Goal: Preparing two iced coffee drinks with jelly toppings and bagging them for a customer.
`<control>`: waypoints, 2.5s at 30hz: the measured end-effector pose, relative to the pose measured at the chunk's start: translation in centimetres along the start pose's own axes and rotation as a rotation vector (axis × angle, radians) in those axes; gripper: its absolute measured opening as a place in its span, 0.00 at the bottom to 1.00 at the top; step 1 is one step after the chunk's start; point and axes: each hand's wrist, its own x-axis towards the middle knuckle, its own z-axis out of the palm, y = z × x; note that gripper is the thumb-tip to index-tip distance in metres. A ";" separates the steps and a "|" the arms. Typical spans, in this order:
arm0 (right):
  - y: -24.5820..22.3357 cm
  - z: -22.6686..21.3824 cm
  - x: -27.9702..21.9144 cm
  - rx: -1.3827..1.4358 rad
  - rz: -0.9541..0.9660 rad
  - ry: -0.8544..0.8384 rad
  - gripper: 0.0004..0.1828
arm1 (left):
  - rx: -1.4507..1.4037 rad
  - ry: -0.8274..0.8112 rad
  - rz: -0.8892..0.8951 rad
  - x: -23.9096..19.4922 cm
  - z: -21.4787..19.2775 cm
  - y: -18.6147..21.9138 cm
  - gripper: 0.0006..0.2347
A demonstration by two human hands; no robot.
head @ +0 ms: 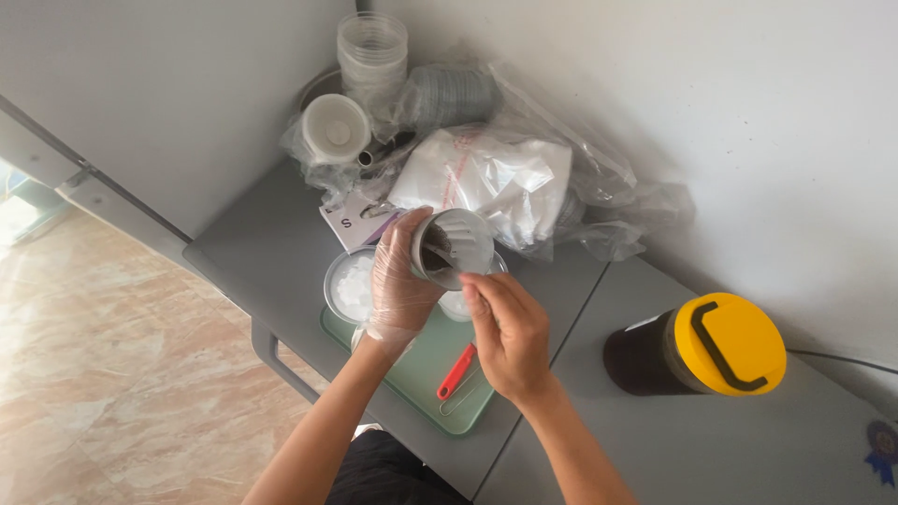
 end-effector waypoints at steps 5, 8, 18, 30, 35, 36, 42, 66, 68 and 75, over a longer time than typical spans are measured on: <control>1.6 2.5 -0.6 0.352 0.405 0.228 0.09 | 0.172 0.033 0.090 0.4 -1.7 -1.6 0.35; 2.9 2.7 -0.2 0.667 0.657 0.428 0.10 | 0.195 0.089 -0.017 0.9 -2.0 -2.2 0.31; 4.1 -1.1 0.6 0.700 0.684 0.559 0.09 | 0.406 0.039 -0.045 0.8 -2.3 -4.0 0.28; 7.7 0.7 -6.5 -0.436 -0.212 0.089 0.13 | 0.420 0.061 -0.110 1.2 -3.2 -4.5 0.30; 6.3 0.2 -7.0 -0.451 -0.253 0.110 0.14 | 0.363 0.036 -0.075 1.1 -3.7 -3.2 0.30; 5.9 0.0 -7.2 -0.469 -0.230 0.150 0.13 | 0.362 0.033 -0.070 0.9 -3.9 -2.8 0.30; 10.7 0.1 -6.9 0.091 0.392 0.463 0.08 | 0.358 0.044 -0.057 1.4 -3.8 -3.7 0.29; 1.7 6.8 2.4 0.337 0.380 0.052 0.10 | 0.258 0.084 0.048 1.7 -6.9 -4.4 0.27; 1.8 7.1 2.6 0.423 0.484 0.144 0.11 | 0.267 0.125 0.055 1.9 -7.8 -4.3 0.28; 2.7 9.6 4.4 0.665 0.626 0.229 0.12 | 0.246 0.154 -0.004 2.2 -9.4 -4.3 0.28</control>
